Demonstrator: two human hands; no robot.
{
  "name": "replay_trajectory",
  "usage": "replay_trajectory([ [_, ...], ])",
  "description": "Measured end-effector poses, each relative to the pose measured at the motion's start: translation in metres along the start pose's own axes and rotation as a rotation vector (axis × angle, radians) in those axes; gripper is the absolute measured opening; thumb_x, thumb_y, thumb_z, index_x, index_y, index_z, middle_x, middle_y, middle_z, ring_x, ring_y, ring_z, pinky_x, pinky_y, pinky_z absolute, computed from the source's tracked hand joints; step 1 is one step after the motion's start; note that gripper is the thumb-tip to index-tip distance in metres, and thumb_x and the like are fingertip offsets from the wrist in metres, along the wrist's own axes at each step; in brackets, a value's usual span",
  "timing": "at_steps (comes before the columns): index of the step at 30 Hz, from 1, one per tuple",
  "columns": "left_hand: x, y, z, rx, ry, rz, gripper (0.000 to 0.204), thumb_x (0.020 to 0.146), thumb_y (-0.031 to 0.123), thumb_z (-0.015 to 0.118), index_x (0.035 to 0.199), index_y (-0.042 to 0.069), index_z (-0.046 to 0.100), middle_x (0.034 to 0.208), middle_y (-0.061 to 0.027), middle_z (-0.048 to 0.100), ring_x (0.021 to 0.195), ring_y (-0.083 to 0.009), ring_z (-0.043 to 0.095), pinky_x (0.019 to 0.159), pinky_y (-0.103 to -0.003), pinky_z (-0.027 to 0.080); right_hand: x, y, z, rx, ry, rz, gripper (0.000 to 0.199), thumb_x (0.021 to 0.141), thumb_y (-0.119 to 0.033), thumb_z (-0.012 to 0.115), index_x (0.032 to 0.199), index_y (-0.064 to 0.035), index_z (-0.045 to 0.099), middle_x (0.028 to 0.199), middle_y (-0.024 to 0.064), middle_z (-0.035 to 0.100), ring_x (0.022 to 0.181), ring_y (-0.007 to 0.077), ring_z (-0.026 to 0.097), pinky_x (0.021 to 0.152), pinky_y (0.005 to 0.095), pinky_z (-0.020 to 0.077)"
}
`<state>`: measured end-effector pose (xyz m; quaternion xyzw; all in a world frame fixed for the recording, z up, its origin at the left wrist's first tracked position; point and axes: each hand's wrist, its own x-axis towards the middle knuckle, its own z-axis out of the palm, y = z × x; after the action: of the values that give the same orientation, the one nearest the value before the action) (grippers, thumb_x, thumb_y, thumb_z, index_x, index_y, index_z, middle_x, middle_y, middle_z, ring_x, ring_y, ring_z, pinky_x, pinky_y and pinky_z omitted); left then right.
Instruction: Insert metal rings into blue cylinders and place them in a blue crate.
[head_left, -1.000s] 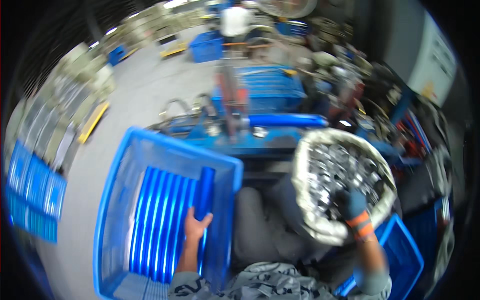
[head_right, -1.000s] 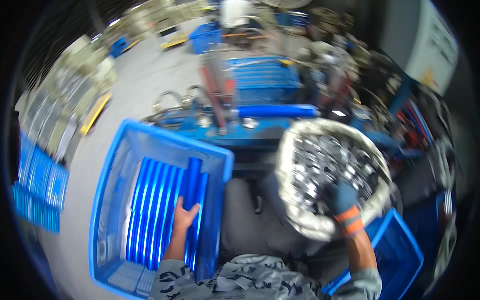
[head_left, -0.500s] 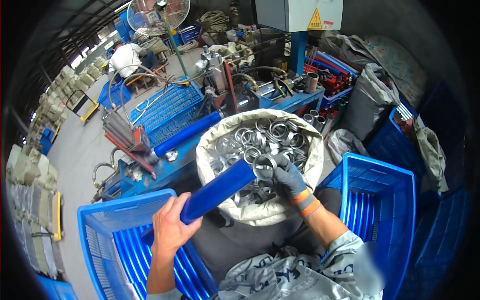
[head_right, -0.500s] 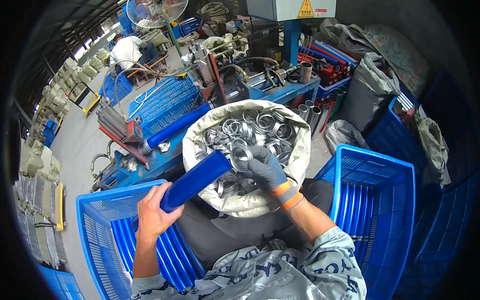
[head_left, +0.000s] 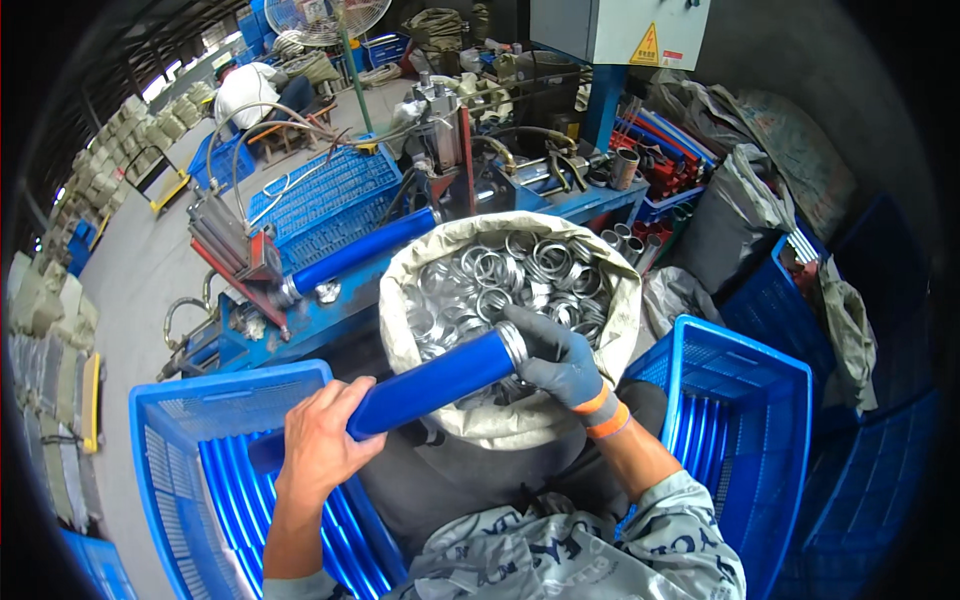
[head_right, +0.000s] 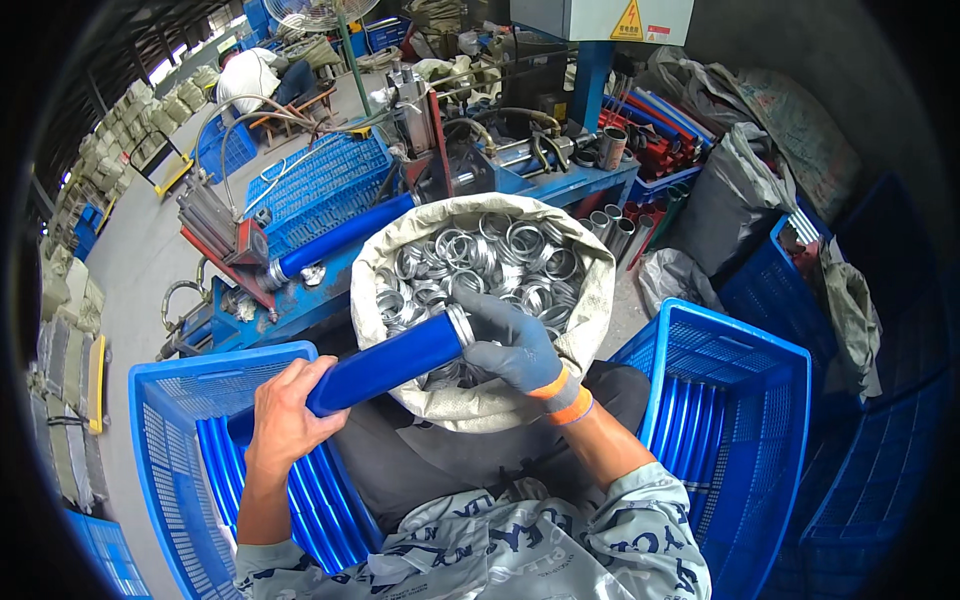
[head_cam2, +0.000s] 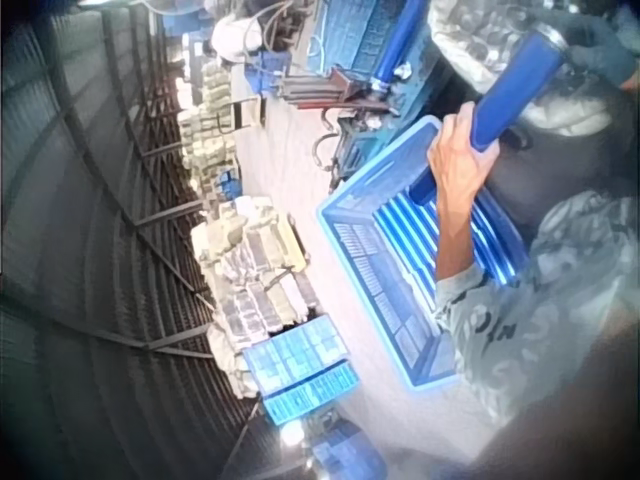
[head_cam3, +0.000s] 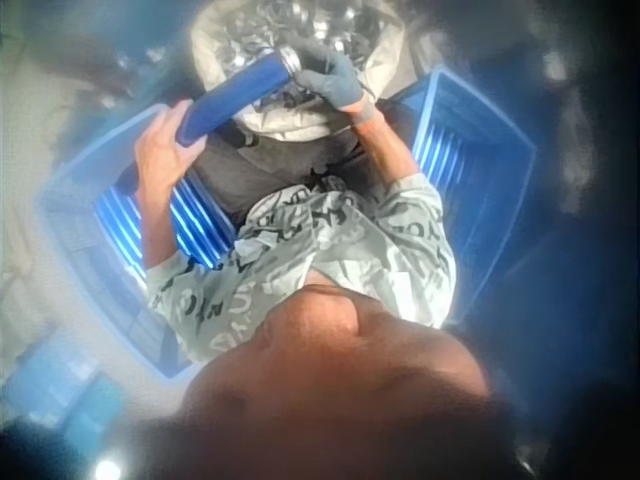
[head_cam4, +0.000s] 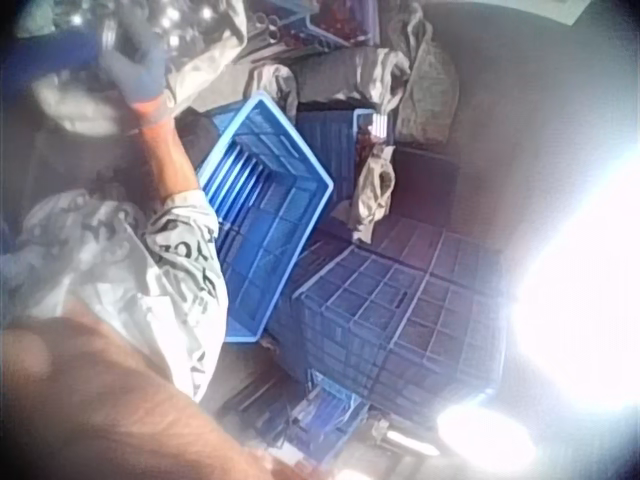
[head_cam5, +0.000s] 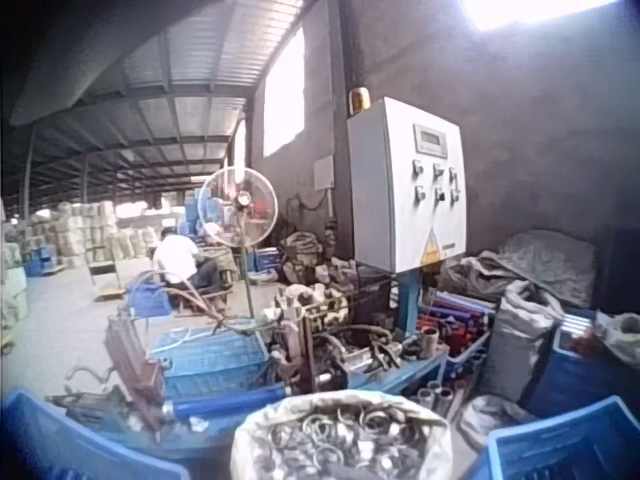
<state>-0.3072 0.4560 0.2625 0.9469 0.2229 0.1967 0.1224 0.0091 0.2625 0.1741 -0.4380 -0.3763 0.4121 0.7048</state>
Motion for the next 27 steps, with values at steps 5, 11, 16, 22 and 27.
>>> replay_trajectory([
  [5,0.0,-0.001,0.004,-0.004,0.0,0.001,0.059,0.075,0.019,0.095,0.131,0.012,0.078,0.099,-0.0121,0.072,0.091,-0.0383,0.077,0.082,-0.048,0.061,0.0,-0.007,-0.004,-0.225,-0.048,-0.042,0.082,0.097,-0.003,0.087,0.172,0.0036,0.054,0.17,0.0174,0.06,0.157,0.0254,0.056,0.132,0.0413,0.0424],
  [11,0.001,-0.002,0.012,-0.015,-0.029,-0.01,0.064,0.074,0.019,0.095,0.135,0.011,0.078,0.104,-0.0122,0.074,0.095,-0.0381,0.077,0.085,-0.049,0.061,0.001,-0.006,-0.011,-0.45,-0.068,-0.087,0.079,0.096,-0.011,0.089,0.167,0.0026,0.06,0.163,0.0183,0.065,0.156,0.0267,0.058,0.131,0.0413,0.0431],
  [16,0.002,0.0,0.031,-0.02,-0.074,-0.047,0.066,0.075,0.02,0.094,0.138,0.011,0.078,0.108,-0.0125,0.075,0.099,-0.0386,0.077,0.089,-0.05,0.061,0.008,-0.018,-0.015,-0.44,-0.066,0.012,0.076,0.094,-0.008,0.09,0.164,0.0011,0.065,0.16,0.0127,0.067,0.148,0.0231,0.061,0.128,0.0387,0.0444],
  [22,-0.003,0.0,0.023,-0.272,0.075,-0.205,0.073,0.079,0.017,0.099,0.145,-0.001,0.073,0.121,-0.0141,0.08,0.11,-0.0282,0.08,0.102,-0.042,0.061,0.013,-0.018,-0.058,-0.749,-0.126,-0.053,0.057,0.088,-0.017,0.095,0.144,-0.0127,0.083,0.156,0.0157,0.07,0.153,0.036,0.06,0.131,0.0491,0.0436],
  [27,-0.02,-0.024,0.026,-0.973,0.38,-0.343,0.089,0.095,0.047,0.094,0.159,-0.004,0.057,0.127,-0.014,0.078,0.12,-0.0244,0.072,0.11,-0.039,0.053,0.005,0.011,-0.072,-1.455,-0.484,-0.087,0.024,0.092,-0.043,0.086,0.106,-0.0252,0.093,0.134,-0.0036,0.083,0.141,0.0291,0.068,0.127,0.06,0.0411],
])
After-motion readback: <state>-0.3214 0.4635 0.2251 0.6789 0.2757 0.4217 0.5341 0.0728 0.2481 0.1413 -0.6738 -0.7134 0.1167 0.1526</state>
